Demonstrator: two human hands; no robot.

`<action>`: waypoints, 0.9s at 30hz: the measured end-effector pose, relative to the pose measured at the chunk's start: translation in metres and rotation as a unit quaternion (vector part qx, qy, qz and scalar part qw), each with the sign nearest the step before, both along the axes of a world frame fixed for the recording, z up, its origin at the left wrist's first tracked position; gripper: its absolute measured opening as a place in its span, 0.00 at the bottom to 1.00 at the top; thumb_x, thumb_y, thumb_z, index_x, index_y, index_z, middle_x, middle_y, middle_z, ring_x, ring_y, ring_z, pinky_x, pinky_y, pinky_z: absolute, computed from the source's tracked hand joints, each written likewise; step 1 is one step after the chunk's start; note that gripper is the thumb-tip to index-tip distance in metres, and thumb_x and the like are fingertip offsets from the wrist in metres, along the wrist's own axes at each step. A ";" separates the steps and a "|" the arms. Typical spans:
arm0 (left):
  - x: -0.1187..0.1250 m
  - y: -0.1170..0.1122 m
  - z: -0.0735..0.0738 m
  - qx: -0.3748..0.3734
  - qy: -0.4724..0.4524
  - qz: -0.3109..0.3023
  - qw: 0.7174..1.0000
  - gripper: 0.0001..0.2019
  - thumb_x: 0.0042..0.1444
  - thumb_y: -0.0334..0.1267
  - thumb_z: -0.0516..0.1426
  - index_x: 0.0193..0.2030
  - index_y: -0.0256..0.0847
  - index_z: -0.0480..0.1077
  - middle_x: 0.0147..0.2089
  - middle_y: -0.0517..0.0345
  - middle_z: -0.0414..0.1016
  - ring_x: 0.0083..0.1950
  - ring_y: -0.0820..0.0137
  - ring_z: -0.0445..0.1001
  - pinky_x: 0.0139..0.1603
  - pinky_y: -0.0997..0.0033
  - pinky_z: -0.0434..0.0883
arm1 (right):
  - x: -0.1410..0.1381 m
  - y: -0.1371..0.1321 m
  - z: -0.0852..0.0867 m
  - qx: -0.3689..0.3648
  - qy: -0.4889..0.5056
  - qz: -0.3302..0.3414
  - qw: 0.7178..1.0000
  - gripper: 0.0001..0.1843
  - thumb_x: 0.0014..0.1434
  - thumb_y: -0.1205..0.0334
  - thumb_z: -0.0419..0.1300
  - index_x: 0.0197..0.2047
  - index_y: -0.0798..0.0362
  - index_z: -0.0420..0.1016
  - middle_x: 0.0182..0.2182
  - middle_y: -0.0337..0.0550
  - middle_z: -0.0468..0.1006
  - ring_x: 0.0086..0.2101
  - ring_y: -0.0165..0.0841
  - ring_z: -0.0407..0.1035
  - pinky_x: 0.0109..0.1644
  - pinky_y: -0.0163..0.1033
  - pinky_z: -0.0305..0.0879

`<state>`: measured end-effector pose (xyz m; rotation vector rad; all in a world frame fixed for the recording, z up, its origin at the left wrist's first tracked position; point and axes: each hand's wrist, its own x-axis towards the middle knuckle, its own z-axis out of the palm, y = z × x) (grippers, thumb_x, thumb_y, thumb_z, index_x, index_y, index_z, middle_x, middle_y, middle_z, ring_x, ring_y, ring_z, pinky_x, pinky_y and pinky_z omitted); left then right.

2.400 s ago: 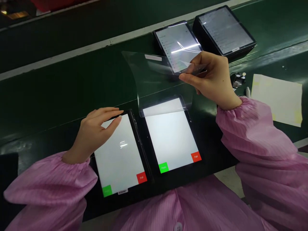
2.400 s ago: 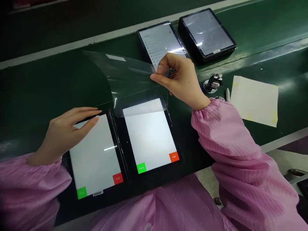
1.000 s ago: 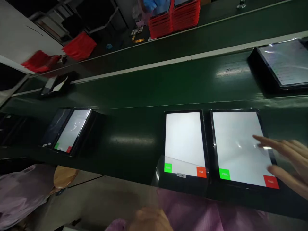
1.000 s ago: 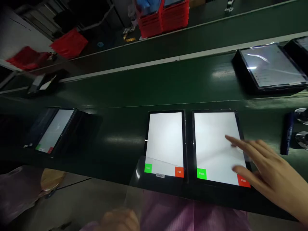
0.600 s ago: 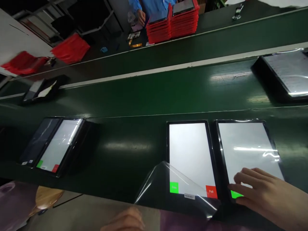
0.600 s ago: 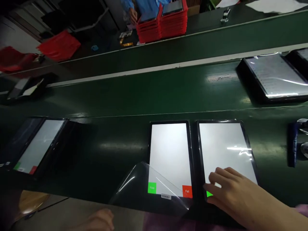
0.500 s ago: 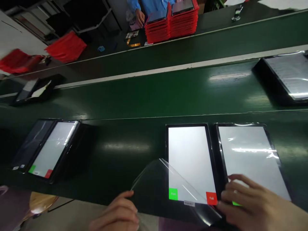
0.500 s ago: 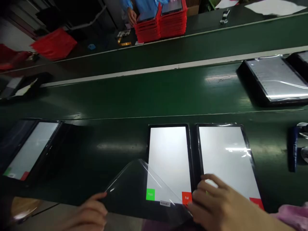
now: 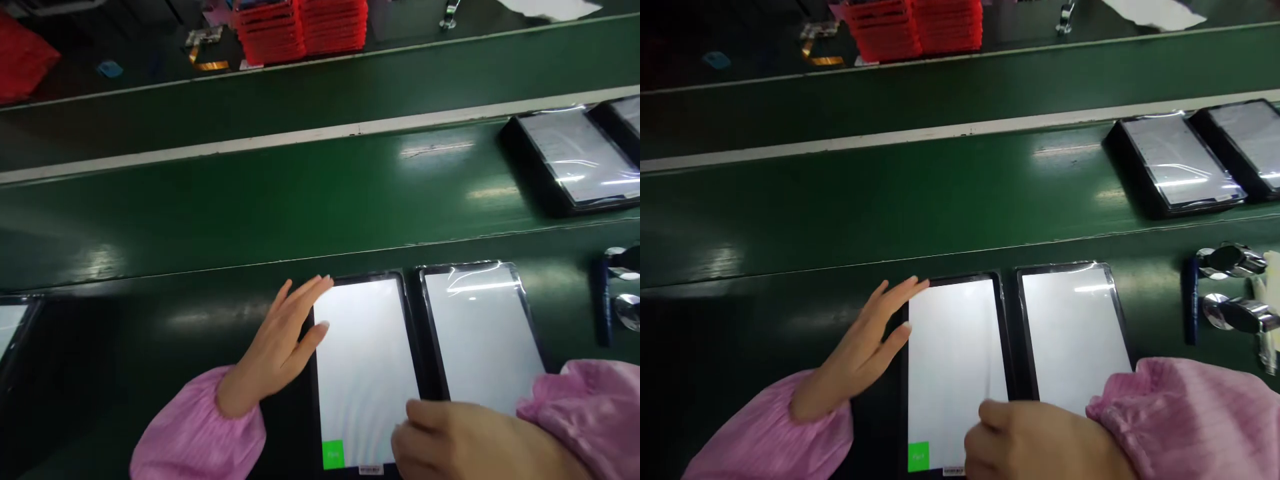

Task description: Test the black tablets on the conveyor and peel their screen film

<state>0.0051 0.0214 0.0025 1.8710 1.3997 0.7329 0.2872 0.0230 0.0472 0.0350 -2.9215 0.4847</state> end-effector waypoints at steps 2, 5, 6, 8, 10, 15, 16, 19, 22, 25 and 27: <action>-0.002 0.006 -0.015 -0.056 -0.024 0.008 0.998 0.29 0.73 0.54 0.49 0.78 0.53 0.52 0.78 0.53 0.58 0.79 0.53 0.55 0.80 0.38 0.47 | -0.006 0.016 -0.007 -0.029 0.023 -0.050 0.998 0.16 0.64 0.64 0.62 0.23 0.49 0.74 0.23 0.34 0.74 0.23 0.29 0.65 0.24 0.40 0.66; -0.008 -0.004 -0.028 -0.072 -0.186 0.103 0.974 0.30 0.73 0.60 0.43 0.77 0.54 0.55 0.80 0.54 0.53 0.80 0.56 0.51 0.80 0.46 0.52 | -0.012 0.062 -0.014 -0.147 0.069 -0.095 0.982 0.14 0.63 0.78 0.54 0.39 0.55 0.80 0.31 0.39 0.81 0.28 0.30 0.71 0.29 0.39 0.69; -0.010 -0.015 -0.030 -0.074 -0.235 0.151 0.957 0.31 0.72 0.61 0.44 0.76 0.54 0.57 0.79 0.52 0.55 0.79 0.54 0.54 0.78 0.47 0.58 | -0.013 0.081 -0.014 -0.193 0.087 -0.128 0.969 0.14 0.65 0.77 0.54 0.41 0.56 0.79 0.34 0.41 0.82 0.29 0.30 0.73 0.30 0.37 0.69; -0.011 -0.048 -0.034 -0.091 -0.286 0.222 0.928 0.38 0.66 0.69 0.49 0.75 0.53 0.58 0.76 0.45 0.62 0.75 0.48 0.64 0.69 0.46 0.71 | -0.012 0.116 -0.012 -0.283 0.135 -0.246 0.917 0.05 0.68 0.68 0.60 0.41 0.54 0.78 0.34 0.41 0.82 0.27 0.29 0.73 0.27 0.36 0.67; -0.003 -0.095 -0.037 -0.141 -0.266 0.233 0.925 0.51 0.52 0.78 0.56 0.76 0.52 0.57 0.75 0.39 0.63 0.71 0.40 0.68 0.63 0.42 0.76 | -0.009 0.141 -0.006 -0.343 0.180 -0.351 0.852 0.06 0.65 0.60 0.67 0.38 0.52 0.77 0.33 0.39 0.81 0.22 0.27 0.69 0.22 0.35 0.63; 0.040 -0.195 -0.043 -0.226 -0.049 0.231 0.945 0.68 0.37 0.62 0.76 0.80 0.58 0.42 0.78 0.39 0.55 0.73 0.34 0.62 0.65 0.33 0.72 | 0.000 0.154 0.011 -0.368 0.248 -0.410 0.797 0.11 0.59 0.61 0.73 0.33 0.50 0.75 0.32 0.36 0.78 0.19 0.24 0.64 0.20 0.34 0.64; 0.048 -0.201 -0.043 -0.200 -0.012 0.236 0.951 0.68 0.40 0.56 0.77 0.80 0.58 0.40 0.77 0.39 0.59 0.72 0.36 0.65 0.63 0.34 0.74 | 0.000 0.152 0.013 -0.371 0.250 -0.407 0.797 0.11 0.59 0.61 0.74 0.33 0.50 0.75 0.32 0.36 0.77 0.20 0.23 0.64 0.20 0.33 0.64; 0.058 -0.198 -0.045 -0.090 0.043 0.231 0.968 0.62 0.48 0.45 0.75 0.80 0.59 0.38 0.70 0.43 0.71 0.66 0.44 0.74 0.58 0.42 0.80 | 0.002 0.145 0.016 -0.378 0.233 -0.403 0.800 0.11 0.60 0.63 0.73 0.33 0.49 0.75 0.32 0.35 0.76 0.21 0.22 0.65 0.22 0.32 0.66; 0.056 -0.183 -0.046 -0.025 0.034 0.223 0.974 0.57 0.51 0.50 0.73 0.79 0.58 0.43 0.65 0.48 0.76 0.62 0.51 0.79 0.56 0.51 0.82 | 0.004 0.140 0.016 -0.364 0.237 -0.400 0.807 0.10 0.61 0.62 0.72 0.34 0.49 0.75 0.31 0.34 0.75 0.20 0.22 0.65 0.21 0.32 0.65; 0.054 -0.178 -0.049 0.031 0.026 0.223 0.974 0.49 0.56 0.57 0.68 0.78 0.56 0.49 0.63 0.48 0.78 0.60 0.54 0.80 0.57 0.54 0.81 | 0.008 0.134 0.017 -0.346 0.261 -0.400 0.807 0.10 0.61 0.59 0.72 0.33 0.49 0.75 0.31 0.34 0.75 0.20 0.23 0.65 0.20 0.33 0.65; 0.056 -0.180 -0.052 0.068 0.025 0.214 0.974 0.46 0.59 0.55 0.66 0.78 0.54 0.50 0.63 0.47 0.78 0.61 0.54 0.80 0.58 0.55 0.81 | 0.010 0.128 0.020 -0.348 0.252 -0.404 0.808 0.11 0.61 0.59 0.72 0.33 0.48 0.75 0.32 0.34 0.75 0.21 0.23 0.65 0.21 0.33 0.66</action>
